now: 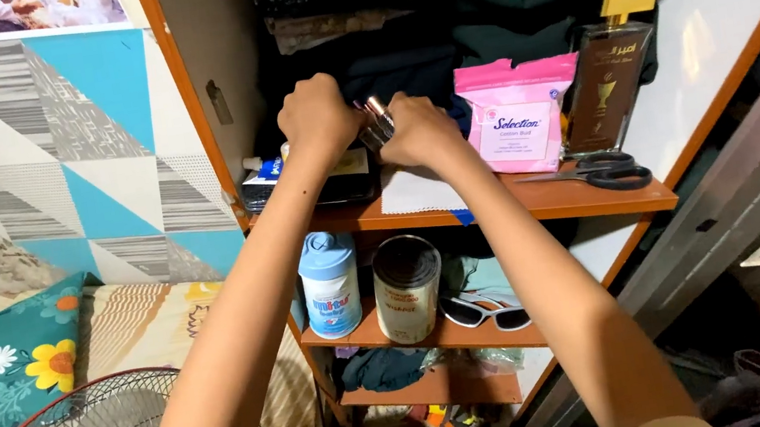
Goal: Organizing various household items on a dresser, including Rubik's cubes, tissue packs, and a washbag.
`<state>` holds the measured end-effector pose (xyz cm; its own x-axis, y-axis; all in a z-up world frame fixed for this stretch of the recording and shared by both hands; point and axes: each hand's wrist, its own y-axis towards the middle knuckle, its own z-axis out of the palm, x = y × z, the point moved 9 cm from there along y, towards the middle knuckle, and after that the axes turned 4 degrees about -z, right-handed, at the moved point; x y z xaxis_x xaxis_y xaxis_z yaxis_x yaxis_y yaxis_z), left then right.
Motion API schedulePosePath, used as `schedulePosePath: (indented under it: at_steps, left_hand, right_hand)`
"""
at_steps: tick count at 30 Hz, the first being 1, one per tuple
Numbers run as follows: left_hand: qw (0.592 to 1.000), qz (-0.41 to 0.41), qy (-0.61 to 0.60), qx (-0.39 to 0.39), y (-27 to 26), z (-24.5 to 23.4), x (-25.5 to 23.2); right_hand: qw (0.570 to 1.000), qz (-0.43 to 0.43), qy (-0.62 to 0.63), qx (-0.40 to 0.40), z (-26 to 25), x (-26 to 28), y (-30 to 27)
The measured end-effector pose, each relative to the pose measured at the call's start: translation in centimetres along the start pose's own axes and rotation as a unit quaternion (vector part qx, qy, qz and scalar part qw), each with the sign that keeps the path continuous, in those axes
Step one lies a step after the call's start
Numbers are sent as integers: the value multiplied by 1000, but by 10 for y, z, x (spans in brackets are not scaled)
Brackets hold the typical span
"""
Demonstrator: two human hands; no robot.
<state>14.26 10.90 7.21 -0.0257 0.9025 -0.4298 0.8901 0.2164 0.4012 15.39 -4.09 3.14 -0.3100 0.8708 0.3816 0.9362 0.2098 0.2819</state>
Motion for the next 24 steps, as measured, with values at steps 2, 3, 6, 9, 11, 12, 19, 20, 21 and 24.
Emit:
schedulePosePath:
  at_steps: [2,3,6,9,11,12,19,20,21,24]
  left_hand:
    - [1000,4,2,-2,-4,-3,-4]
    - [1000,7,4,-4,-6,-4,-5]
    - [999,26,23,4,-5,1,-7]
    - [998,41,37,0,-6,-1,-9]
    - [998,51,36,18,-14,-14,-12]
    - [997,61,36,37,-19,-17,-15]
    - [994,62,-77,41,-19,-19,4]
    - [993,66,-85,55,-17,-13,8]
    - [991,69,-92,69,-15,-7,11]
    - [983,117,-131,59,-17,2,10]
  right_hand:
    - [1000,-4,-4,2,-12,6,-11]
    - [1000,-9,-8,6,-17,9,-17]
    - [1000,-12,3,6,-11,2,-14]
    - [1000,-22,-16,4,-13,1,-15]
    - [999,-26,-20,13,-16,3,-15]
    - [999,-30,-23,23,-16,3,-16]
    - [989,-70,-126,30,-20,8,-14]
    - [983,-69,-158,58,-17,6,-11]
    - [976,-68,-190,85,-13,4,-9]
    - [976,-42,-180,116,-13,4,-12]
